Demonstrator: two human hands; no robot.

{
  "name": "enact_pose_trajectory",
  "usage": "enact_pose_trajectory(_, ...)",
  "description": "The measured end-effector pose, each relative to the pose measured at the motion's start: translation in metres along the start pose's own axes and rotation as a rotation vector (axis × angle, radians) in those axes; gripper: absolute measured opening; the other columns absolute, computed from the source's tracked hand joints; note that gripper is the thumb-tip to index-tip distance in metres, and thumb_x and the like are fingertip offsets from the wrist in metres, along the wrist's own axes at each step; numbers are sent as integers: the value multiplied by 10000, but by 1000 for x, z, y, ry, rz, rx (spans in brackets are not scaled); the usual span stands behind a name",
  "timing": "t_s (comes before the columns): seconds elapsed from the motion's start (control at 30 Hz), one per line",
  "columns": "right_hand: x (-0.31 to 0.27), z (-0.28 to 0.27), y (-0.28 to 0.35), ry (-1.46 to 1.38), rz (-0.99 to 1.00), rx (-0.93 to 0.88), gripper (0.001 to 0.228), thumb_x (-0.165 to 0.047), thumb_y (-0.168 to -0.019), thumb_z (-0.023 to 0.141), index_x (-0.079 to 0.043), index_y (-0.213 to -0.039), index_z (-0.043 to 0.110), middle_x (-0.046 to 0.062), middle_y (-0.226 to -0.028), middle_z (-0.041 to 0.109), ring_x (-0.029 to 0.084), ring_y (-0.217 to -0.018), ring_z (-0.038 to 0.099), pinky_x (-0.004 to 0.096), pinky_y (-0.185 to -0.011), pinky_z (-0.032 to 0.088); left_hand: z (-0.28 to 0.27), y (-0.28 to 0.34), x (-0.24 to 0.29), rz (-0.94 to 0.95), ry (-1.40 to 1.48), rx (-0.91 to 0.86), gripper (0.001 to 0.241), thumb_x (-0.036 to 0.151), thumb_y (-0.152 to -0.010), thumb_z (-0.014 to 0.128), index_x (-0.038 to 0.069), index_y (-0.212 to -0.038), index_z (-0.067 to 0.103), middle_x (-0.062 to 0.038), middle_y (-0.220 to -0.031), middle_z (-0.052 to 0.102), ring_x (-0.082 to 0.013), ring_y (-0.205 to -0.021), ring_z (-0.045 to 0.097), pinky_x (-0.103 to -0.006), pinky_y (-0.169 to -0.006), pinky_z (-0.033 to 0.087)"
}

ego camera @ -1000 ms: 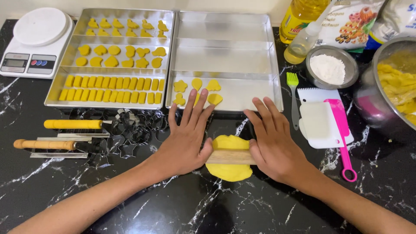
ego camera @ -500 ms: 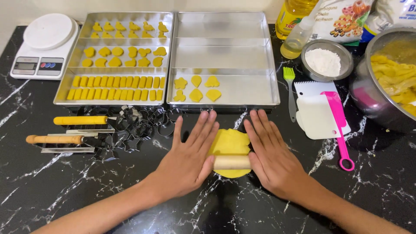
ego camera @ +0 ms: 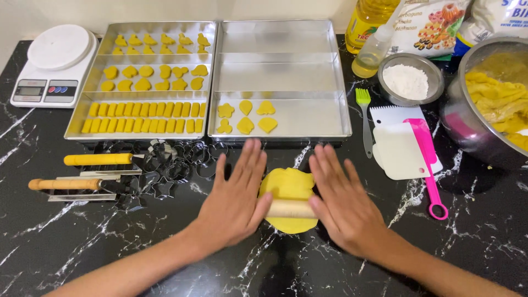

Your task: Rolling out cookie dough with a wooden rolling pin on a kitchen counter.

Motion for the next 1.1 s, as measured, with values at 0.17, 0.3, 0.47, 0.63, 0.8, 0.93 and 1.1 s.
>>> enact_pose_trajectory(0.17, 35, 19, -27, 257, 142, -121, 679, -327, -1032, 340, 33, -1577, 157, 230, -1679, 64, 362, -1557, -1, 600, -1197, 63, -5, -24, -17, -76, 41, 40, 711, 360, -1011, 413, -109, -1527, 275, -275, -1672, 134, -405, -1569, 57, -677, -1168, 129)
enact_pose_trajectory(0.3, 50, 23, -36, 234, 187, -145, 683, -361, -1026, 322, -41, -1600, 135, 188, -1690, 11, 346, -1560, -51, 626, -1188, 47, -12, -32, -22, -79, -26, 145, 757, 334, -956, 476, -72, -1563, 276, -261, -1677, 100, -439, -1555, 3, -734, -1159, 35)
enact_pose_trajectory(0.47, 66, 25, -48, 182, 185, -153, 700, -365, -1042, 328, -19, -1605, 98, 217, -1684, -38, 387, -1549, -87, 674, -1159, 4, 0, -43, -36, -99, -1, 140, 744, 310, -971, 489, -78, -1567, 269, -267, -1687, 77, -435, -1568, -30, -752, -1158, -14)
enact_pose_trajectory(0.63, 71, 18, -60, 173, 179, -75, 686, -329, -1056, 375, 10, -1602, 136, 256, -1686, -18, 424, -1559, -65, 689, -1175, -1, 5, -55, -51, -145, 50, 152, 753, 305, -974, 497, -80, -1581, 274, -262, -1691, 55, -425, -1566, -58, -768, -1139, -38)
enact_pose_trajectory(0.8, 72, 5, -71, 217, 142, 90, 603, -228, -1054, 464, 56, -1561, 301, 286, -1691, 106, 459, -1581, 32, 694, -1197, 43, 6, -61, -61, -164, -27, 228, 683, 297, -993, 511, -79, -1544, 359, -279, -1693, 59, -424, -1576, -40, -764, -1152, -44)
enact_pose_trajectory(0.93, 62, 1, -64, 236, 73, 123, 531, -200, -1051, 477, 50, -1507, 373, 288, -1672, 201, 460, -1581, 118, 672, -1220, 84, -7, -54, -50, -200, 8, 276, 606, 282, -991, 515, -60, -1486, 440, -292, -1697, 108, -440, -1587, -1, -763, -1182, -11)
enact_pose_trajectory(1.1, 49, -3, -58, 339, 68, 123, 502, -229, -1039, 507, 35, -1457, 423, 266, -1625, 288, 439, -1556, 180, 676, -1207, 90, -15, -43, -16, -107, -214, 265, 637, 394, -1030, 505, -36, -1499, 486, -269, -1673, 212, -363, -1582, 93, -771, -1160, 47)
Point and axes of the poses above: each hand's wrist, its own y-axis away from the middle knuckle, its own z-axis out of the palm, x = y × z, the point moved 6 cm from there along -y, towards the middle knuckle
